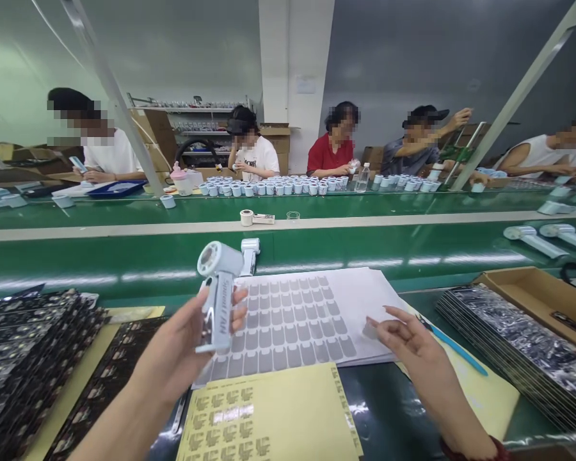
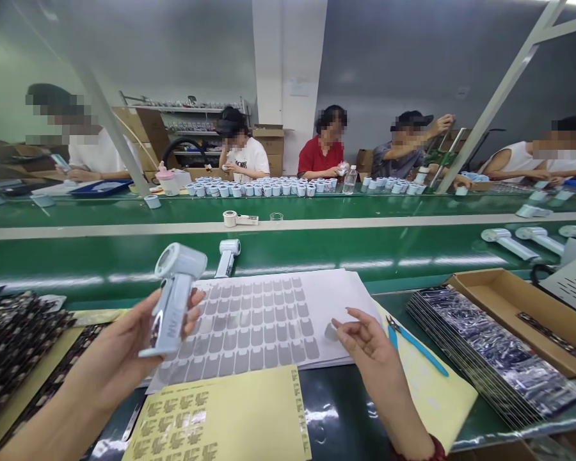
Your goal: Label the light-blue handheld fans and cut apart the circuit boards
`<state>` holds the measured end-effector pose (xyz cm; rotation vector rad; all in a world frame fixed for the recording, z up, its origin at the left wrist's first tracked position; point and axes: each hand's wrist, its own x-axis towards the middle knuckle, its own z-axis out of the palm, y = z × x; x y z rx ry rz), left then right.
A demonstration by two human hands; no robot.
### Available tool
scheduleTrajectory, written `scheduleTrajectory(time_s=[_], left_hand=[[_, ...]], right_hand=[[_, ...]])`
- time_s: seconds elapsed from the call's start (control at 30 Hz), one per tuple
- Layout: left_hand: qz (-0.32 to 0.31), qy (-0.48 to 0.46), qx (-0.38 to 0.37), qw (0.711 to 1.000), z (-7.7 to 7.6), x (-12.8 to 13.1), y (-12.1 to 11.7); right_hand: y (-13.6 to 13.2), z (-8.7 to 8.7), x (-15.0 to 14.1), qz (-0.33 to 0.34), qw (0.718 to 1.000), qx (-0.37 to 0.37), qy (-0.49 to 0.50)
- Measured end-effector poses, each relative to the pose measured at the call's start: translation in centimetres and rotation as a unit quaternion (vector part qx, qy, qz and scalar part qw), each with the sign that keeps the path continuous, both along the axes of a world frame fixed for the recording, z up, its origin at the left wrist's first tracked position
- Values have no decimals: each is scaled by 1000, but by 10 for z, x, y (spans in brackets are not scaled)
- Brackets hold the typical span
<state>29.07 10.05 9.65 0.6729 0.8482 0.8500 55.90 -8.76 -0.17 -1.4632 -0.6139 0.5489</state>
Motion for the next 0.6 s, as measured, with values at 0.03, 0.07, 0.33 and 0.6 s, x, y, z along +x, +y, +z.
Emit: scheduleTrajectory(time_s=[0.03,0.07,0.33,0.6], left_hand=[[8,-1,-26,1000,-4,-1,-10],[18,-3,-53,998,-7,0,-20],[113,-81,-255,957,-9,16,-64],[149,-111,-259,948,-16,5,-68]], right_hand=[[1,6,-9,-10,1000,7,-3],[2,13,-22,-8,1000,14,-4],[27,57,-149,240,962,45,120],[41,62,-177,240,963,29,121]])
